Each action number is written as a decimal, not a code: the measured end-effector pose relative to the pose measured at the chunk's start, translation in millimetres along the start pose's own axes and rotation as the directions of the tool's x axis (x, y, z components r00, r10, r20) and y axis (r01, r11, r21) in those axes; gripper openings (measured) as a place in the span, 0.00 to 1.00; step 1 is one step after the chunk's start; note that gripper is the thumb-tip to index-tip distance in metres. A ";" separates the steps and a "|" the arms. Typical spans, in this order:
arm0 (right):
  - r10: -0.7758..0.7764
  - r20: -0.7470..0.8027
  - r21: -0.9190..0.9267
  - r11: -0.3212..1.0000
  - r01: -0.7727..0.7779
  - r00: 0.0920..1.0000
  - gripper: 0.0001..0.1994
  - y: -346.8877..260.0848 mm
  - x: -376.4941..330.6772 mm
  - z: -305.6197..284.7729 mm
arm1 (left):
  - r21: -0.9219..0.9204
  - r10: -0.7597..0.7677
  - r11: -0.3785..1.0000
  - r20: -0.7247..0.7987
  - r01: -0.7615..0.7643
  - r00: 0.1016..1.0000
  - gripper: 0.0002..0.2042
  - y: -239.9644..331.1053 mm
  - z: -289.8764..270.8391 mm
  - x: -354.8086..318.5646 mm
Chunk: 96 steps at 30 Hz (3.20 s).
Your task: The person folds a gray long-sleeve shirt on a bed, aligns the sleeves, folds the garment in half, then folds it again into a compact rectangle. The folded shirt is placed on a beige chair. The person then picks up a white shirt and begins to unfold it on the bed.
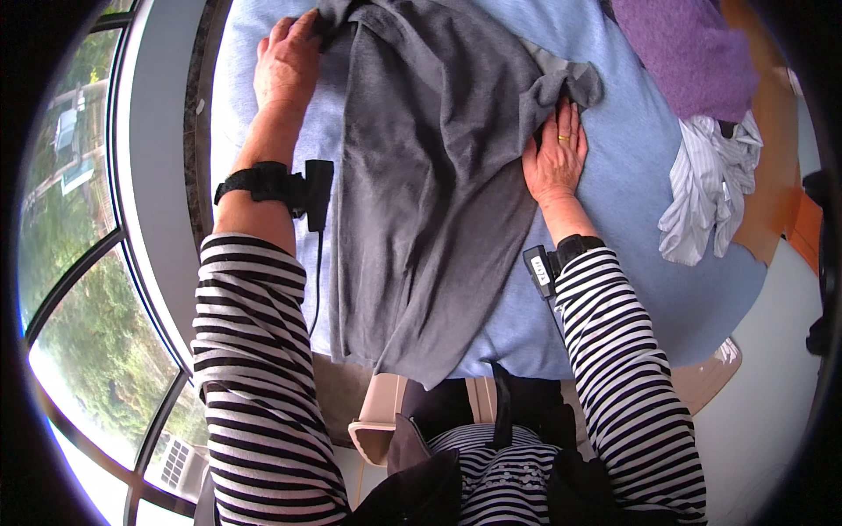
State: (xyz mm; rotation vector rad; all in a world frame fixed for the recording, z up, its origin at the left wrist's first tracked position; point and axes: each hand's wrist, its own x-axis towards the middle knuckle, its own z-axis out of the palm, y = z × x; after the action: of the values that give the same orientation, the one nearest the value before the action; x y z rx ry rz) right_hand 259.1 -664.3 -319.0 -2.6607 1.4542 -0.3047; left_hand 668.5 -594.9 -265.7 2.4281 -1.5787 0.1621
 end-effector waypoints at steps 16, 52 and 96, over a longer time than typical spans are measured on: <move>0.055 0.065 -0.099 0.994 -0.048 0.996 0.36 -0.9 -0.2 3.6 | -0.203 0.104 0.953 -0.483 -0.227 0.870 0.11 -10.0 -223.1 -41.2; 0.232 0.769 0.560 0.207 -0.803 0.596 0.27 2.9 4.8 -94.7 | -0.466 -0.632 -0.604 0.774 0.646 -0.033 0.13 164.7 -169.1 -526.1; 0.021 0.968 0.248 0.020 -0.968 0.249 0.17 -112.6 -176.4 -139.0 | -0.569 -0.557 -0.802 0.822 0.182 0.114 0.07 210.4 -202.9 -542.7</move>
State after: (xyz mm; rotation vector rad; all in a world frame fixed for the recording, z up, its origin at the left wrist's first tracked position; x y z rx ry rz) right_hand 228.5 -453.2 -186.3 -0.6679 1.2550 0.1721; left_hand 261.9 -143.6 -161.0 1.1003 0.8104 -0.7135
